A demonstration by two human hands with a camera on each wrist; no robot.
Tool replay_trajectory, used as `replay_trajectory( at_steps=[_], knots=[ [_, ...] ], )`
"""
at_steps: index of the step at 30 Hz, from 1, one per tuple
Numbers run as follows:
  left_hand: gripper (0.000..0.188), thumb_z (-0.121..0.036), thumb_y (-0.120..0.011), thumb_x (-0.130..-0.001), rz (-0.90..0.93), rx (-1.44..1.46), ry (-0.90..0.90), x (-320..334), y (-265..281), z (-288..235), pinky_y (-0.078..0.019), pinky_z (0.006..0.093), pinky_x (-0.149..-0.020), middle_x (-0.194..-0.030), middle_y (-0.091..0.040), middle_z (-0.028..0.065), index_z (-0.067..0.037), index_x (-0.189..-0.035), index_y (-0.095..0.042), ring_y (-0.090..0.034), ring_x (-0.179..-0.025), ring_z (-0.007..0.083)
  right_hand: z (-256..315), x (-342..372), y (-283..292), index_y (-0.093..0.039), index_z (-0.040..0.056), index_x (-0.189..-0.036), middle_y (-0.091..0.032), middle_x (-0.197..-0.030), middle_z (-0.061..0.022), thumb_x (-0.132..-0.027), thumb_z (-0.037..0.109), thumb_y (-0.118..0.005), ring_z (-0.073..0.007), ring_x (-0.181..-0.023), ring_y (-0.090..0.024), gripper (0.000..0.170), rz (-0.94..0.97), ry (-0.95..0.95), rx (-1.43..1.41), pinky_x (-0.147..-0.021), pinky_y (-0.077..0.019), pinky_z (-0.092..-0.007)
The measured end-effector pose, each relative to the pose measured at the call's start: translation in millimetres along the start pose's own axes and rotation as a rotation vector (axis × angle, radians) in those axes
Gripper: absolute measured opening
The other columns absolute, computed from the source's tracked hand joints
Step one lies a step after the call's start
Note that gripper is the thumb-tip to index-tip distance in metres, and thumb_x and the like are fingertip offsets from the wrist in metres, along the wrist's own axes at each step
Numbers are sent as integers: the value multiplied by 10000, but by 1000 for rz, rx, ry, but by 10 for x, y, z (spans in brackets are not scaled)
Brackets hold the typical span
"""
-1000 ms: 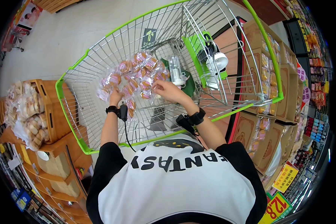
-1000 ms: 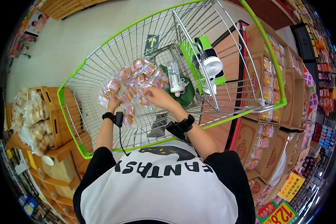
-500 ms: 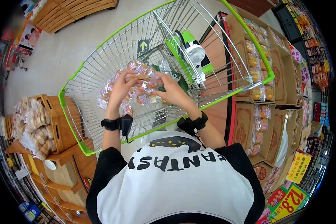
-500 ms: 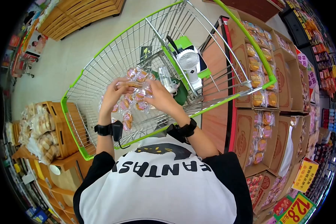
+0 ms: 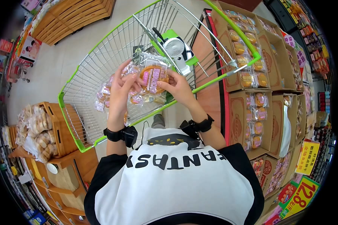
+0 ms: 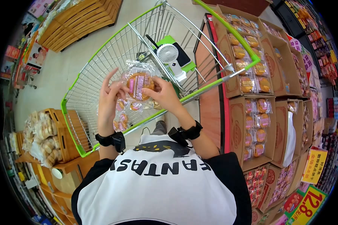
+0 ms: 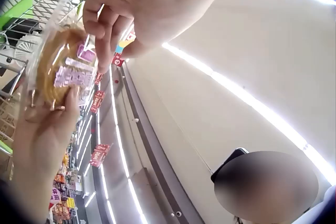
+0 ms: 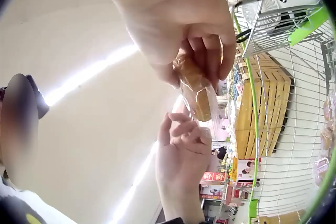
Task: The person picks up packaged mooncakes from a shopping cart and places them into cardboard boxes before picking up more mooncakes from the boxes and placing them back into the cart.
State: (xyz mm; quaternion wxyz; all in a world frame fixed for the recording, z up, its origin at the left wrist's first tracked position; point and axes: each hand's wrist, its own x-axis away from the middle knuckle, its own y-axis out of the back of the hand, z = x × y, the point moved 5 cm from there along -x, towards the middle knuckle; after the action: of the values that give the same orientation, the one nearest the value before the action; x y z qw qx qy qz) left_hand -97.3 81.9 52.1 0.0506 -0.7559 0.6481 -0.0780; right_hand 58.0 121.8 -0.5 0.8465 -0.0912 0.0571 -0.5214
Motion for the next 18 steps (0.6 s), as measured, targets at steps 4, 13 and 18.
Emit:
replay_trajectory(
  at_steps=[4, 13, 18],
  knots=[
    [308, -69, -497, -805, 20, -120, -57, 62, -79, 123, -389, 187, -598, -772, -554, 37, -17, -1105, -452, -482, -630, 73, 136, 237, 218, -502, -35, -948, -573, -833, -55, -737, 119, -631, -75, -741, -549, 292, -23, -2, -30, -640, -445, -195],
    [368, -78, -505, -811, 275, -62, 28, 349, -850, 301, -399, 217, -729, -953, -515, 58, -22, -1157, -393, -483, -865, 95, 359, 750, 654, -504, -36, -986, -573, -894, -72, -740, 99, -622, -83, -788, -549, 304, -119, 72, -137, -703, -446, -201],
    [572, -18, -606, -723, 299, -9, 71, 503, -1253, 437, -420, 218, -682, -814, -558, 58, -25, -1215, -314, -544, -771, 105, 472, 1090, 917, -489, -33, -1040, -571, -935, -78, -727, 105, -638, -95, -843, -544, 373, -137, 121, -193, -730, -439, -207]
  ],
)
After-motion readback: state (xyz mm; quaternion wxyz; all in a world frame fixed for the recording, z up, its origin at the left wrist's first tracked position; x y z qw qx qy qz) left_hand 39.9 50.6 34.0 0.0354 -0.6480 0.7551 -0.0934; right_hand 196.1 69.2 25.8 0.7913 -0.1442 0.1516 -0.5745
